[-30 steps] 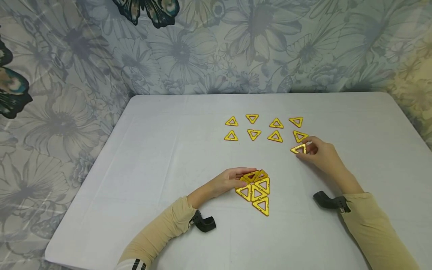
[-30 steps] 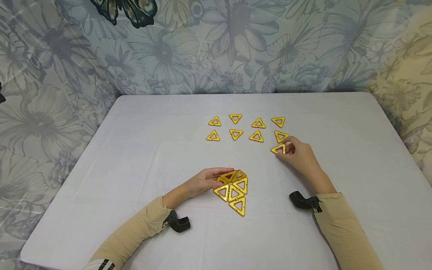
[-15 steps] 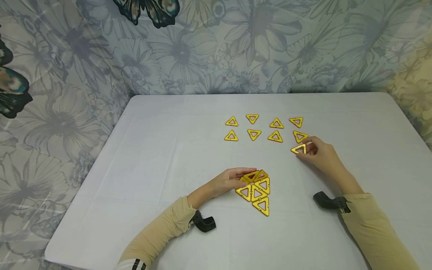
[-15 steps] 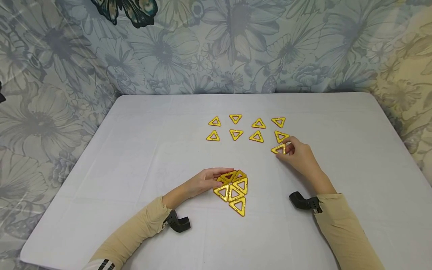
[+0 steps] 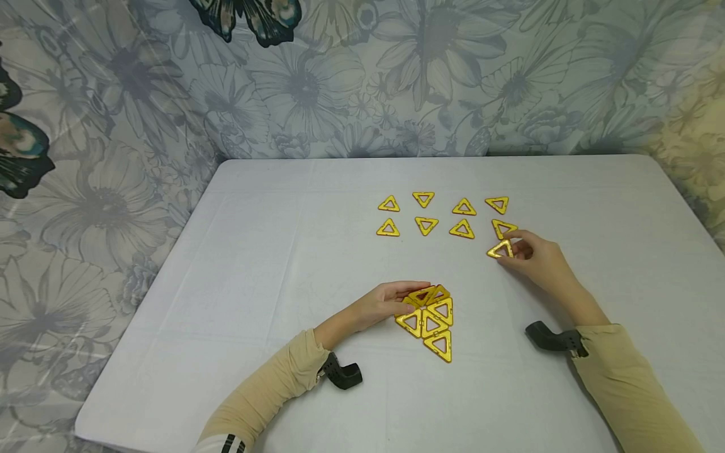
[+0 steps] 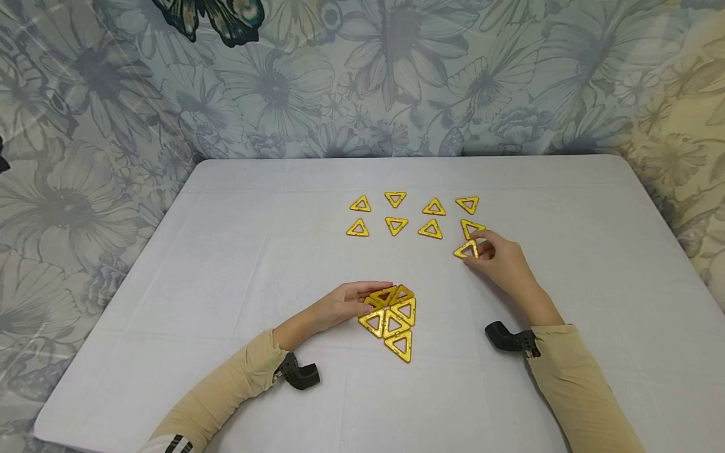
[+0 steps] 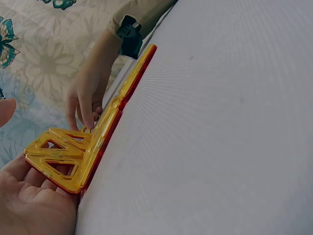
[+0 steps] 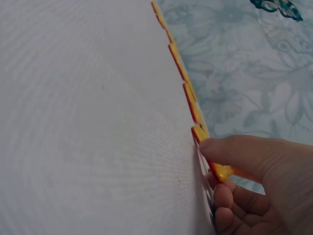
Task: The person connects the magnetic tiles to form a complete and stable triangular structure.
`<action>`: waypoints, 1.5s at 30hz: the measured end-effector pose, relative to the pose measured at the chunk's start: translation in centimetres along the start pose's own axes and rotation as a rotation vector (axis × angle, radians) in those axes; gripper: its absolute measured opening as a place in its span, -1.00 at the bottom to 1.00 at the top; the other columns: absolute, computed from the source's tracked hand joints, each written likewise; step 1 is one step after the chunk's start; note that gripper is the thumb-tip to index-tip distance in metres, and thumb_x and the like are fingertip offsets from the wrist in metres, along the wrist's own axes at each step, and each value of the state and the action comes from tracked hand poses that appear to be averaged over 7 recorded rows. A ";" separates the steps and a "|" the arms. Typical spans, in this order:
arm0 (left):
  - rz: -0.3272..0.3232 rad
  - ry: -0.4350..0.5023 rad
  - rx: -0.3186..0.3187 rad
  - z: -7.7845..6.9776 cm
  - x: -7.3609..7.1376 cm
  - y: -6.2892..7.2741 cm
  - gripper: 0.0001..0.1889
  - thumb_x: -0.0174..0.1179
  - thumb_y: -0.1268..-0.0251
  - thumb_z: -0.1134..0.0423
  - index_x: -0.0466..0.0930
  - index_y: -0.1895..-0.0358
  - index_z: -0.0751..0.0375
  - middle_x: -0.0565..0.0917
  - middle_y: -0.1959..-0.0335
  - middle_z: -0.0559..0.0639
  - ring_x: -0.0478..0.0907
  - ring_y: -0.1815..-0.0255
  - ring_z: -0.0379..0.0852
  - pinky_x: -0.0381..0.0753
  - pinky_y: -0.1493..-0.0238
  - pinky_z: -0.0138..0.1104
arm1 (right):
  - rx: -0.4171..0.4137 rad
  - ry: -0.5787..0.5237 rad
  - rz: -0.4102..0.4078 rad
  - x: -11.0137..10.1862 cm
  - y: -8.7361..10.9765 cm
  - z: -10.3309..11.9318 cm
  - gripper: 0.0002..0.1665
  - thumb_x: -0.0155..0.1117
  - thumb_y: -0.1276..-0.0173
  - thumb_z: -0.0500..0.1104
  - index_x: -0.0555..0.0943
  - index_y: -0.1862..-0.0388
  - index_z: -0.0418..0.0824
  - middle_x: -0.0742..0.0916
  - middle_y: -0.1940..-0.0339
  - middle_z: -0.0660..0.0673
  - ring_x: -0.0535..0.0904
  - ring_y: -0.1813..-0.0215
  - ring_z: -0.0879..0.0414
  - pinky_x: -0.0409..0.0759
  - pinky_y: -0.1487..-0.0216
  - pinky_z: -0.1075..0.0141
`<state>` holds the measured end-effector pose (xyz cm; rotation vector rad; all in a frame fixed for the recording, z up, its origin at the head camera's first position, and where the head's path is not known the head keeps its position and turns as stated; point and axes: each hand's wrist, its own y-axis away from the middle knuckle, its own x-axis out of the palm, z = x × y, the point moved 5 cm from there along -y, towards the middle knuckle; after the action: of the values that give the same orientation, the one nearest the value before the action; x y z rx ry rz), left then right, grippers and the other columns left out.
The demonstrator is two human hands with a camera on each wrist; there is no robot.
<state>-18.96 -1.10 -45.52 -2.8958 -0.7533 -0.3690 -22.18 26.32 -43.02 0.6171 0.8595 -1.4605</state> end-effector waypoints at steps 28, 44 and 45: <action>-0.012 0.009 -0.005 0.0 -0.1 0.0 -0.46 -0.10 -0.22 0.49 0.05 -0.28 0.54 0.13 -0.31 0.27 0.21 -0.22 -0.05 0.28 -0.11 -0.28 | -0.097 -0.129 0.094 2.8 0.3 3.3 -0.52 0.40 -0.03 -0.22 0.53 0.04 -0.32 0.56 0.46 -0.09 0.40 0.45 0.09 0.36 0.48 0.42; -0.022 -0.029 -0.013 0.1 -0.2 -0.1 -0.46 -0.07 -0.21 0.44 0.07 -0.27 0.55 0.15 -0.30 0.27 0.19 -0.24 -0.11 0.21 -0.17 -0.22 | -0.197 -0.407 0.137 3.5 0.9 5.8 -0.46 0.33 -0.06 -0.35 0.45 -0.07 -0.36 0.58 0.30 -0.20 0.50 0.59 0.14 0.45 0.65 0.36; -0.026 -0.031 -0.015 0.1 -0.2 -0.1 -0.46 -0.07 -0.21 0.44 0.08 -0.27 0.55 0.15 -0.30 0.27 0.19 -0.24 -0.11 0.21 -0.16 -0.23 | -0.223 -0.405 0.135 3.5 1.0 6.1 -0.47 0.33 -0.06 -0.36 0.46 -0.07 -0.36 0.59 0.30 -0.20 0.50 0.59 0.14 0.44 0.65 0.37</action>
<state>-19.14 -1.05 -45.68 -2.9151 -0.7965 -0.3350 -20.78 19.37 -42.45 0.1960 0.6358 -1.2853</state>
